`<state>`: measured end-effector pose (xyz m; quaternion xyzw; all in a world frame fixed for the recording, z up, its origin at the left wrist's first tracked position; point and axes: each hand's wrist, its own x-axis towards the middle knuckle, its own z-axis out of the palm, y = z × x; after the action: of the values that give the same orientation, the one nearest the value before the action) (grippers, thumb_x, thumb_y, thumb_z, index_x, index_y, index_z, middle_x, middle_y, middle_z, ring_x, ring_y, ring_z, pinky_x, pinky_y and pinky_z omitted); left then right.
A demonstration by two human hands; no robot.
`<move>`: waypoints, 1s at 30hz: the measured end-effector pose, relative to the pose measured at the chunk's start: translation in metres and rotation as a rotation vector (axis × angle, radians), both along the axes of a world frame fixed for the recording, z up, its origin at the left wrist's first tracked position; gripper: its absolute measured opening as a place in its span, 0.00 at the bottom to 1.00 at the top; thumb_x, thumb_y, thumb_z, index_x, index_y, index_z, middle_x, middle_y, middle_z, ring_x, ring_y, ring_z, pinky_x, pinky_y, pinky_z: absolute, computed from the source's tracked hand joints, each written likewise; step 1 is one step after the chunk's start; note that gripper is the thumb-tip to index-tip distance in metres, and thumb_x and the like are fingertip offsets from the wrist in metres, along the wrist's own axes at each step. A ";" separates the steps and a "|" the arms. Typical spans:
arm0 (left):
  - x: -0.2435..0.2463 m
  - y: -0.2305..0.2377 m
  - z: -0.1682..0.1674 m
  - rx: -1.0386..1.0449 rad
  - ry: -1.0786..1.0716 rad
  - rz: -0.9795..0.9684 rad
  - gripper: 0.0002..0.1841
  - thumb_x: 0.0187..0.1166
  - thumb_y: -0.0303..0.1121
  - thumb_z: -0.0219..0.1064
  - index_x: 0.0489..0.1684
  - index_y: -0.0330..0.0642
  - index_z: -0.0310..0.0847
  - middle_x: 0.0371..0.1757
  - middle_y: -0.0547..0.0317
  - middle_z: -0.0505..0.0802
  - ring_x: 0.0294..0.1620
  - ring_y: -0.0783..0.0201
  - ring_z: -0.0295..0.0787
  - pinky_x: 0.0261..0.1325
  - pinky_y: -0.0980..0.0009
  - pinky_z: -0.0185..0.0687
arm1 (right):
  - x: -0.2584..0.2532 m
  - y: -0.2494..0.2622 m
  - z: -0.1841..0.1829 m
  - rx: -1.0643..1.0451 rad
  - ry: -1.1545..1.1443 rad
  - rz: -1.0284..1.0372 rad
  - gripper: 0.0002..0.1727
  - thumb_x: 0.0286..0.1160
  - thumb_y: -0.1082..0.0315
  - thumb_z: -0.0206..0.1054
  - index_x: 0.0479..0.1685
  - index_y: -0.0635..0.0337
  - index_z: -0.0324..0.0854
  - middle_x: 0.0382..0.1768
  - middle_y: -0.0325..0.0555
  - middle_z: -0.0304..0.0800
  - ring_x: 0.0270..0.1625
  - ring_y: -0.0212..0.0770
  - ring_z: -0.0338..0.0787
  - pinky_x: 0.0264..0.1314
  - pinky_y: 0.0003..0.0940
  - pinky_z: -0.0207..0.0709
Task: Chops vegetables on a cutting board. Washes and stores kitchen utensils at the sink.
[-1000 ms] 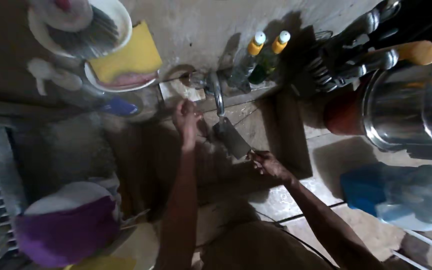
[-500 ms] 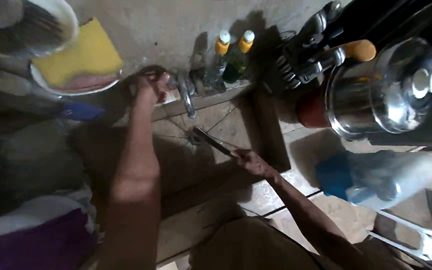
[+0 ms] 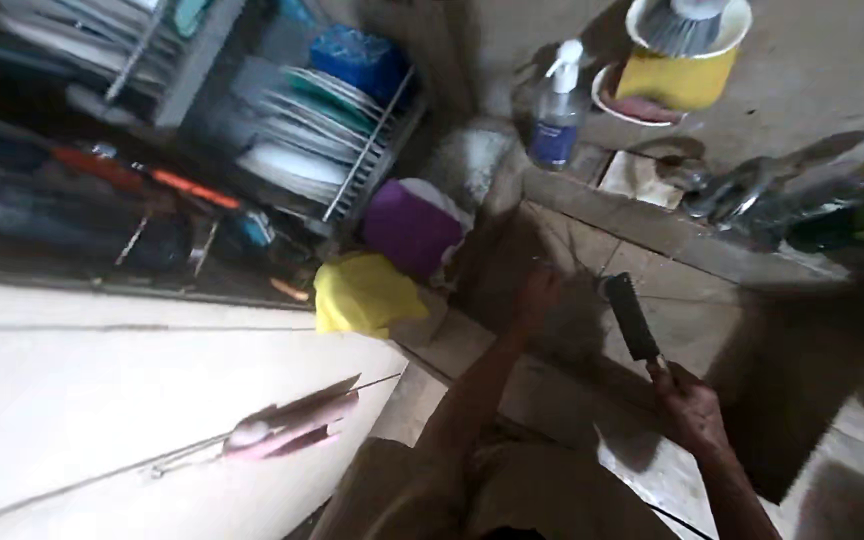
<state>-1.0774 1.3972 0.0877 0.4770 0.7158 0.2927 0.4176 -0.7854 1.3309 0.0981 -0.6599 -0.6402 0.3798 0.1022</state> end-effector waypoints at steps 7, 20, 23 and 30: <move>-0.016 -0.091 -0.002 -0.033 0.006 0.005 0.19 0.78 0.26 0.67 0.68 0.35 0.84 0.70 0.41 0.87 0.71 0.50 0.85 0.76 0.56 0.78 | -0.100 0.095 0.077 0.009 0.096 0.306 0.25 0.92 0.52 0.53 0.61 0.67 0.83 0.37 0.59 0.88 0.35 0.54 0.87 0.42 0.57 0.82; -0.039 -0.119 -0.007 0.258 -0.274 -0.482 0.14 0.79 0.25 0.64 0.58 0.38 0.91 0.55 0.46 0.95 0.57 0.54 0.91 0.68 0.56 0.81 | -0.462 0.085 0.227 -0.410 0.497 0.743 0.17 0.90 0.53 0.59 0.61 0.54 0.81 0.32 0.45 0.88 0.20 0.34 0.81 0.17 0.26 0.73; -0.053 -0.132 -0.014 0.218 -0.289 -0.548 0.17 0.81 0.28 0.62 0.65 0.41 0.89 0.58 0.49 0.95 0.60 0.55 0.92 0.69 0.54 0.83 | -0.518 0.069 0.217 -0.390 0.427 0.829 0.19 0.91 0.51 0.57 0.63 0.57 0.79 0.31 0.47 0.87 0.20 0.36 0.82 0.20 0.28 0.76; -0.121 -0.163 0.076 0.298 -0.196 -0.653 0.16 0.87 0.27 0.57 0.63 0.32 0.87 0.60 0.41 0.93 0.65 0.52 0.89 0.75 0.65 0.74 | -0.597 0.047 0.196 -0.294 0.324 0.878 0.22 0.92 0.51 0.55 0.64 0.60 0.77 0.35 0.52 0.85 0.26 0.42 0.85 0.28 0.38 0.83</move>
<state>-1.1980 1.2342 0.1635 0.7054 0.4320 0.2894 0.4817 -1.3824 1.3777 0.2940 -0.2673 -0.7735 0.5712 -0.0634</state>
